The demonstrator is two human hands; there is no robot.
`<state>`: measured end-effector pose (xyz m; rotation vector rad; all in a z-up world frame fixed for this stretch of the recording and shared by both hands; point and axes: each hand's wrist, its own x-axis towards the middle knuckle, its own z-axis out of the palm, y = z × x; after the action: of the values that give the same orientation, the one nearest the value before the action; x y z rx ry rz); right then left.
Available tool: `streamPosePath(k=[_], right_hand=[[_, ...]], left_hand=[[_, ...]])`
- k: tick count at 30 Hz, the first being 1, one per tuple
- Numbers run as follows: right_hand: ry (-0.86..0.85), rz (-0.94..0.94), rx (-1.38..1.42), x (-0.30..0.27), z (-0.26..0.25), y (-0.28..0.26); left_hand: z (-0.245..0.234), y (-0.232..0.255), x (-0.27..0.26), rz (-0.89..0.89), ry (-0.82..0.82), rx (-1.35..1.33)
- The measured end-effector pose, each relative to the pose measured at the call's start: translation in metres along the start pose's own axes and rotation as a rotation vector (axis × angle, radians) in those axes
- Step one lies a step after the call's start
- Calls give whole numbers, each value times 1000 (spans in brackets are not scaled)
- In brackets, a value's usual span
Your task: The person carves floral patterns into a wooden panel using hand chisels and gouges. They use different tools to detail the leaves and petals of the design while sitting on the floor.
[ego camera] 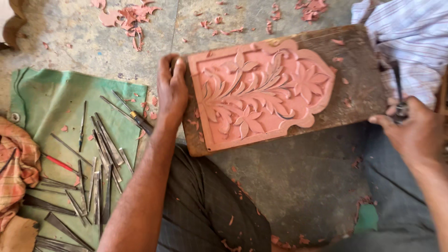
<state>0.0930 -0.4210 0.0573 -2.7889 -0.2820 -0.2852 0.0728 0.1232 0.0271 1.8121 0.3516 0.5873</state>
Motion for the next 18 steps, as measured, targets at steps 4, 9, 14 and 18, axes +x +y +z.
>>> streamPosePath(k=[4,9,14,18], right_hand=[[77,59,-69,9,-21,-46],[-23,404,526,-12,-63,-122],[-319,765,1184,-89,-85,-189],[-461,903,1402,-155,-68,-220]], left_hand=[[-4,4,-36,-83,95,33],[-4,15,-81,-145,195,85],[-3,21,-131,-189,231,8],[-11,39,-142,-321,129,-18]])
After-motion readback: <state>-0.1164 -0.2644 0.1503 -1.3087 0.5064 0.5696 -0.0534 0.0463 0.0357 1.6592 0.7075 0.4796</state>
